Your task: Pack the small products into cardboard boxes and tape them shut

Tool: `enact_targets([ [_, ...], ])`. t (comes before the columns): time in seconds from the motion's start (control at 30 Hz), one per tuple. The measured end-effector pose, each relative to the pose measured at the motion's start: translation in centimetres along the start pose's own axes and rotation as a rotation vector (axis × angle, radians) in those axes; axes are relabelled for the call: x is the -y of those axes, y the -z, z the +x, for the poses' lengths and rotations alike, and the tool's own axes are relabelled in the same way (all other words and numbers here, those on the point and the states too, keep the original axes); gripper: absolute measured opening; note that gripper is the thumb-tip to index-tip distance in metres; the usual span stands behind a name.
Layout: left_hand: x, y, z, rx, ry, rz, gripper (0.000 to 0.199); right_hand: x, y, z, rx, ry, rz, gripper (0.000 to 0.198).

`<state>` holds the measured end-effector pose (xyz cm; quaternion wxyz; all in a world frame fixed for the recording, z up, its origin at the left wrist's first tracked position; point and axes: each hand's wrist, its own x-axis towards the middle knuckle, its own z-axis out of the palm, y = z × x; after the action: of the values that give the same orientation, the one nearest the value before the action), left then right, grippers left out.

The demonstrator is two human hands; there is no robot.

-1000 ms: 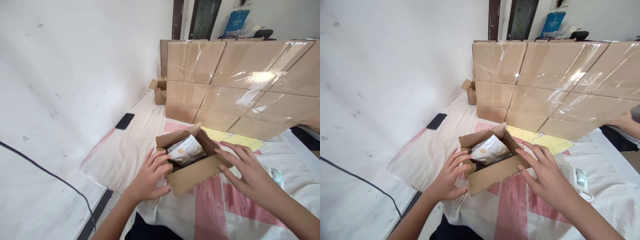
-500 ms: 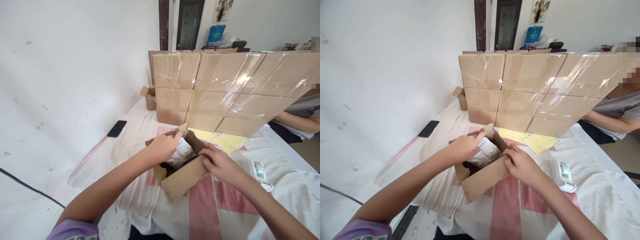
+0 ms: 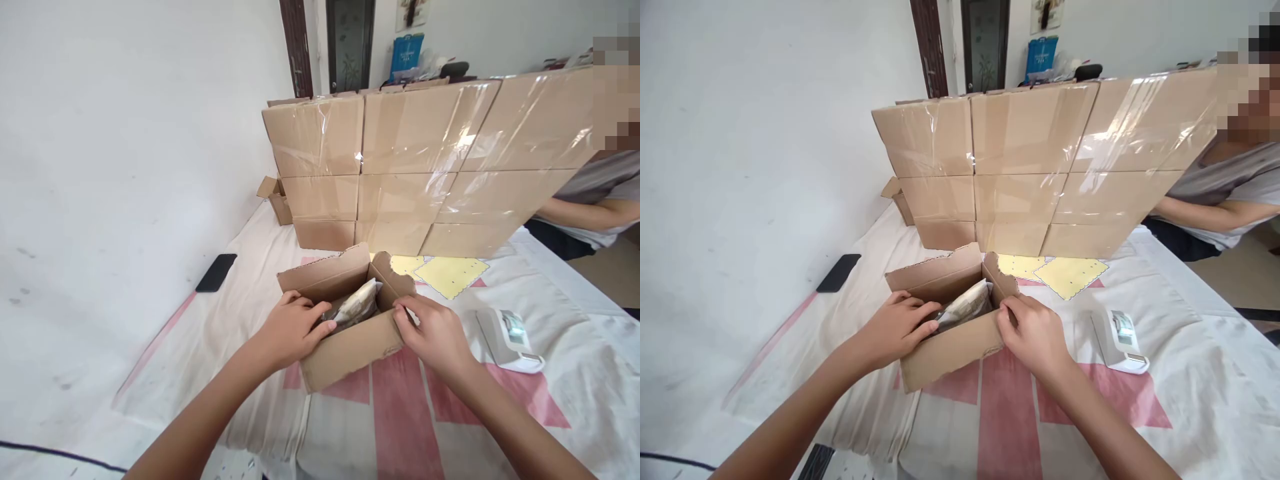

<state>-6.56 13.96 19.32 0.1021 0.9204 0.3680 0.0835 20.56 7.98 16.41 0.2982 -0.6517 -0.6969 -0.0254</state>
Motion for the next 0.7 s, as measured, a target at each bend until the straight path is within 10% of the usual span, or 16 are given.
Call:
enact_targets([
  [0.17,1.4,0.5,-0.6,-0.07,-0.183,-0.304,0.045,-0.9,1.5,-2.5,-0.179,0.239,0.182,0.013],
  [0.37,3.8,-4.8,-1.8,-0.646,-0.214,-0.587,0.043,-2.8,2.4,-3.6,0.054,0.471,0.432,0.063],
  [0.53,6.9,-7.0,-4.6,-0.458,-0.354,-0.265,0.07,-4.1,2.2,-3.5,0.243,0.47,0.451,0.067],
  [0.7,6.8,-7.2,-5.2,-0.51,-0.378,-0.121,0.062,-4.7,0.8,-4.8,0.072,0.539,0.521,0.091],
])
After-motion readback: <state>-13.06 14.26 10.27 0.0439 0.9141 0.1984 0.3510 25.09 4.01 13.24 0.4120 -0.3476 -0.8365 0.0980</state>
